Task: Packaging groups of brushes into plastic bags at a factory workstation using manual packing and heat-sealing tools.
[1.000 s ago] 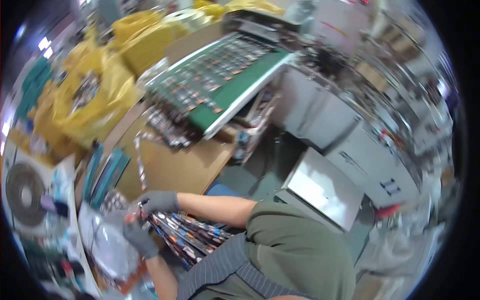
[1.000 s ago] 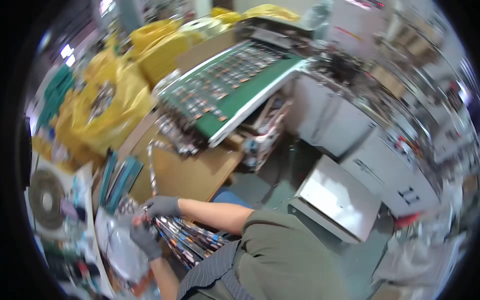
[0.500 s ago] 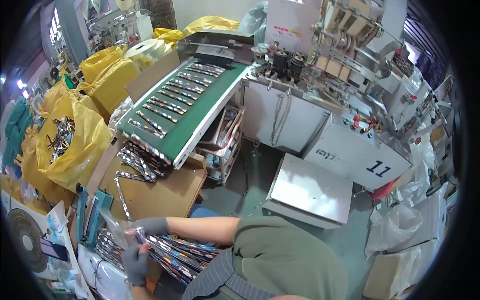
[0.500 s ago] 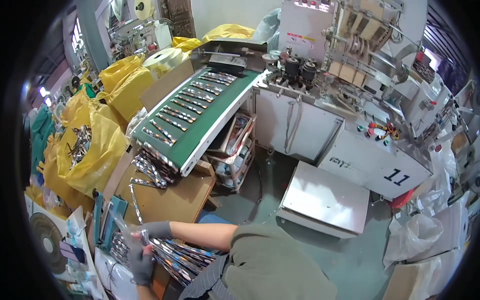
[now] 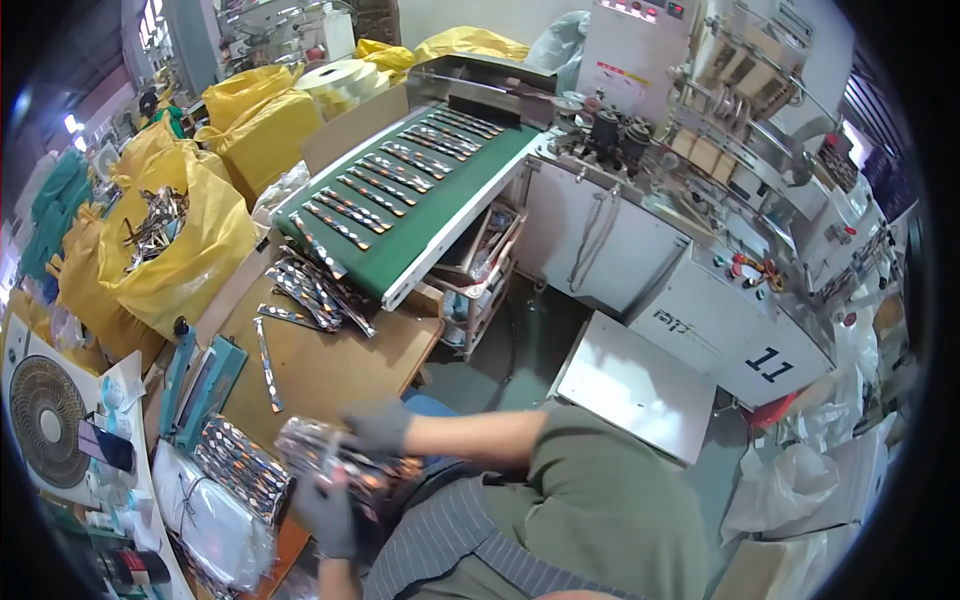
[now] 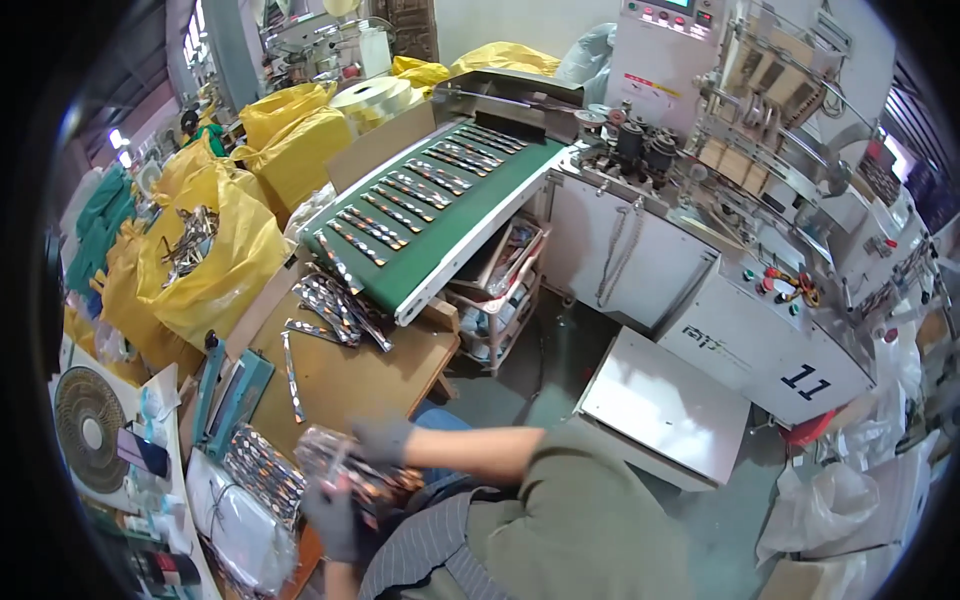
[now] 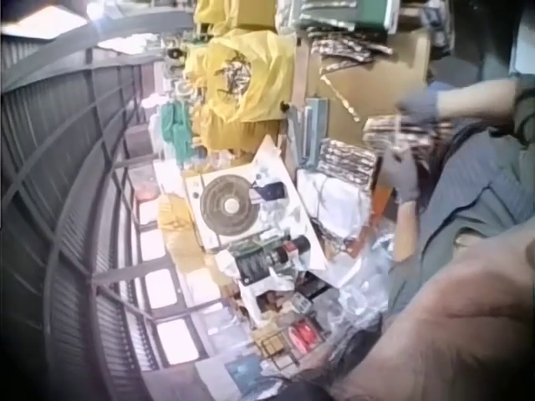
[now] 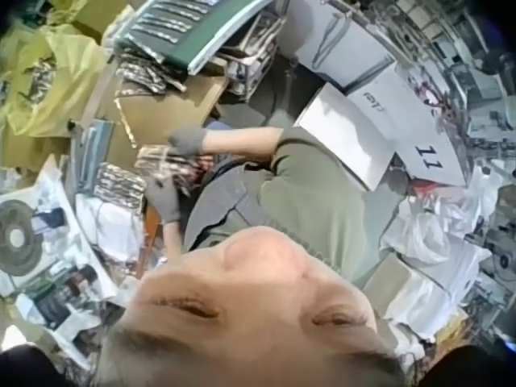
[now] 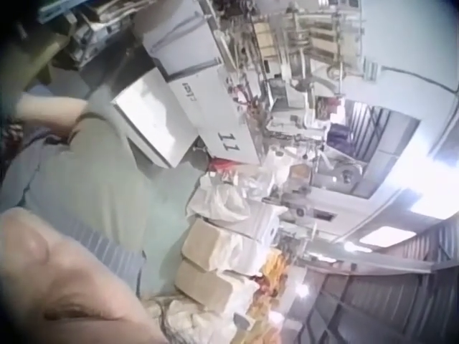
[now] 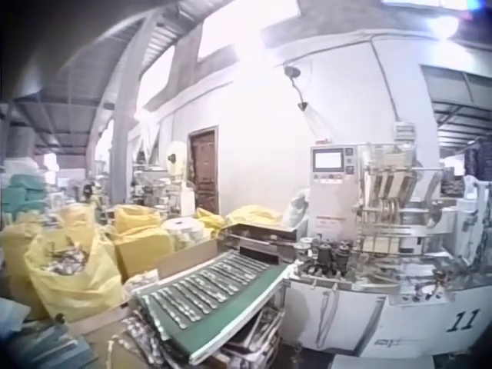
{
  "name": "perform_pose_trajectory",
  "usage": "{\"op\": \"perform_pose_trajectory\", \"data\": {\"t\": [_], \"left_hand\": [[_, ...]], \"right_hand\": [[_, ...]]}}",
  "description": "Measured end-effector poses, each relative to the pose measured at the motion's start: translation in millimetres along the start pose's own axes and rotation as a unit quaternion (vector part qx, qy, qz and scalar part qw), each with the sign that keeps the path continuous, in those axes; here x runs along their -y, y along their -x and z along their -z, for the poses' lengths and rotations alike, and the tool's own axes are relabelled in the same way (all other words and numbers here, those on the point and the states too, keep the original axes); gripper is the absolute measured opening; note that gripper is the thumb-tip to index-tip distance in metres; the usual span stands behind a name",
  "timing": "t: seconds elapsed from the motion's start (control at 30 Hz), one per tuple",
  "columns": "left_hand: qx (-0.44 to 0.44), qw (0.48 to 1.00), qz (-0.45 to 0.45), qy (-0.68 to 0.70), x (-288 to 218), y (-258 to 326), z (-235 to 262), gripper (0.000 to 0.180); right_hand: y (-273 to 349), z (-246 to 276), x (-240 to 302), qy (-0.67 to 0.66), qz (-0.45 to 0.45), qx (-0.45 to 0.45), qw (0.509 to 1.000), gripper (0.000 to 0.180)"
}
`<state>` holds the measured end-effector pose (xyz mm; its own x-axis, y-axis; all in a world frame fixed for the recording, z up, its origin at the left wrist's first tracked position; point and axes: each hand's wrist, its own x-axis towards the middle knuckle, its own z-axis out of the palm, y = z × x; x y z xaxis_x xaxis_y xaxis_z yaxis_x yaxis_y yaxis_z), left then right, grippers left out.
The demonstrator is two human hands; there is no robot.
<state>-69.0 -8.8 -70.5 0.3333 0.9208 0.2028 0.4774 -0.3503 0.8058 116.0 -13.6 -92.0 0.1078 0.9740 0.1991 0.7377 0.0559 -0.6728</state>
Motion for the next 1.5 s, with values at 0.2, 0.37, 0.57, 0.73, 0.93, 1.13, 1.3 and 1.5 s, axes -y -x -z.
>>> {"op": "perform_pose_trajectory", "data": {"t": [0.2,0.37,0.57,0.73,0.93,1.13,1.3,1.5], "left_hand": [[-0.130,0.987,-0.093,0.034,-9.2,-112.6,67.4,0.016],[0.103,0.982,-0.064,-0.147,26.9,-151.0,104.2,0.028],[0.070,0.942,-0.155,-0.288,-0.4,-187.3,92.3,0.027],[0.011,0.997,-0.065,-0.032,-28.0,-149.6,119.8,0.030],[0.044,0.998,-0.039,0.038,-28.6,-146.3,115.4,0.029],[0.044,0.989,0.047,0.134,-24.8,-145.6,112.0,0.030],[-0.007,0.977,0.040,0.210,-74.9,-129.1,120.4,0.020],[-0.095,0.983,-0.128,0.095,-45.3,-141.9,152.7,0.053]], "right_hand": [[-74.6,63.6,79.7,-0.032,0.200,-0.090,0.975,0.017],[-140.7,94.9,74.5,0.163,0.082,0.024,0.983,0.022],[-179.4,96.1,17.5,0.044,0.071,0.057,0.995,0.022],[-164.3,99.0,37.9,-0.261,0.016,0.105,0.959,0.008],[-170.7,122.9,61.3,-0.274,0.077,0.075,0.956,0.004],[-181.0,111.9,58.0,-0.034,0.117,0.021,0.992,0.017],[-154.1,74.7,91.9,0.133,0.346,0.051,0.927,0.043],[-187.8,54.5,107.2,-0.226,0.249,0.062,0.940,0.029]]}}
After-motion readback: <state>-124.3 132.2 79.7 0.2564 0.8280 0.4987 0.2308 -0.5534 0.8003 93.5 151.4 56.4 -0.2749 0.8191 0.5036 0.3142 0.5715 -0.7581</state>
